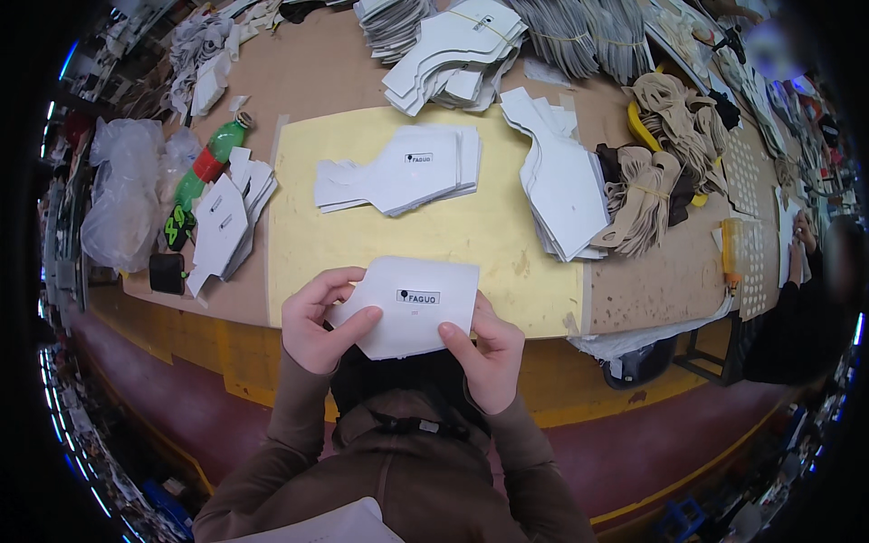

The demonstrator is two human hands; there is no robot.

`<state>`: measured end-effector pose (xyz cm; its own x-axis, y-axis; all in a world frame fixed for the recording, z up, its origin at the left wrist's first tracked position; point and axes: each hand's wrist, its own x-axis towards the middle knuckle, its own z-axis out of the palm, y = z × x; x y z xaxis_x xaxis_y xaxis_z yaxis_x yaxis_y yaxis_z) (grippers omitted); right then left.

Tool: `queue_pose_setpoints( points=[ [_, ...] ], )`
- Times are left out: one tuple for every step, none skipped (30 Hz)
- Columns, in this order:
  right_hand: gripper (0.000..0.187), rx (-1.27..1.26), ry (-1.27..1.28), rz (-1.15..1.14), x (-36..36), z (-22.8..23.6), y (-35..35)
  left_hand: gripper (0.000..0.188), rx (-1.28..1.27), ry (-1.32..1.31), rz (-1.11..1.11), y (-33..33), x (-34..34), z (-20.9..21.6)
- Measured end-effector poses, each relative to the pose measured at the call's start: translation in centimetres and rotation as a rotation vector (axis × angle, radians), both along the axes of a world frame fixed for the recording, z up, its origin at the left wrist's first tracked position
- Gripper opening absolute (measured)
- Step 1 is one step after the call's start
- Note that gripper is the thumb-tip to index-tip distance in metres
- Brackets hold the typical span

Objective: The person repeatedly picks up white paper cutouts from a table, folds them in half, and places them back down. The action is performed one at a time in a repetitive loop without visible accumulation of finished units.

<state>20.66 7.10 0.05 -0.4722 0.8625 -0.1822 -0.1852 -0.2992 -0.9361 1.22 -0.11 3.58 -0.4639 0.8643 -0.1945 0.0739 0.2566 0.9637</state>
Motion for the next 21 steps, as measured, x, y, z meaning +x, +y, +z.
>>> queue_pose_setpoints(
  points=[
    [0.017,0.002,0.002,0.0,0.0,0.3,-0.1,0.041,0.015,-0.037,-0.005,-0.2,0.0,0.2],
    [0.017,0.004,0.005,0.001,0.0,0.5,-0.3,0.043,0.014,-0.069,-0.021,-0.4,0.0,0.4],
    [0.017,0.006,0.004,0.002,0.0,0.7,-0.3,0.046,0.039,-0.103,-0.032,-0.5,0.0,0.5],
    [0.017,0.007,0.004,0.002,0.0,0.8,-0.3,0.046,0.023,-0.1,-0.03,-0.6,0.1,0.6],
    [0.017,0.008,0.0,0.003,0.0,0.9,-0.3,0.046,0.033,-0.098,-0.023,-0.6,0.1,0.7],
    [0.017,0.008,-0.004,0.004,0.0,1.0,-0.4,0.046,0.04,-0.101,-0.02,-0.7,0.1,0.8],
    [0.017,0.012,-0.004,0.004,0.0,1.0,-0.4,0.046,0.038,-0.103,-0.017,-0.7,0.1,0.8],
    [0.017,0.017,-0.004,0.003,0.0,1.1,-0.5,0.046,0.034,-0.108,-0.018,-0.8,0.1,0.9],
    [0.017,0.022,-0.003,0.002,0.0,1.1,-0.6,0.045,0.031,-0.114,-0.019,-0.9,0.0,0.9],
    [0.017,0.03,-0.01,0.002,0.0,1.1,-0.7,0.045,0.03,-0.118,-0.021,-0.9,0.0,1.0],
    [0.017,0.039,-0.018,0.001,0.0,1.2,-0.7,0.045,0.029,-0.122,-0.022,-1.0,0.0,1.0],
    [0.017,0.047,-0.025,0.0,0.0,1.2,-0.8,0.045,0.039,-0.132,-0.027,-1.1,-0.1,1.0],
    [0.017,0.049,-0.025,0.005,0.0,1.2,-0.8,0.044,0.039,-0.116,-0.027,-1.1,-0.1,1.0],
    [0.017,0.051,-0.025,0.01,0.0,1.3,-0.8,0.043,0.05,-0.106,-0.03,-1.2,-0.1,1.0],
    [0.017,0.053,-0.024,0.015,0.0,1.3,-0.8,0.042,0.06,-0.095,-0.032,-1.3,-0.1,1.0],
    [0.017,0.052,-0.025,0.014,-0.1,1.3,-0.8,0.042,0.062,-0.093,-0.03,-1.3,-0.1,1.0],
    [0.017,0.051,-0.026,0.013,-0.1,1.3,-0.9,0.042,0.064,-0.092,-0.028,-1.4,-0.1,1.0],
    [0.016,0.05,-0.028,0.011,-0.1,1.4,-0.9,0.042,0.066,-0.09,-0.027,-1.4,-0.1,1.0],
    [0.016,0.054,-0.029,0.017,-0.1,1.4,-0.9,0.043,0.056,-0.095,-0.022,-1.5,-0.1,1.0],
    [0.016,0.059,-0.03,0.022,-0.1,1.4,-0.9,0.044,0.047,-0.099,-0.018,-1.5,-0.1,1.0],
    [0.016,0.075,-0.028,0.027,-0.1,1.4,-0.9,0.045,0.037,-0.103,-0.014,-1.6,-0.1,1.0]
  ],
)
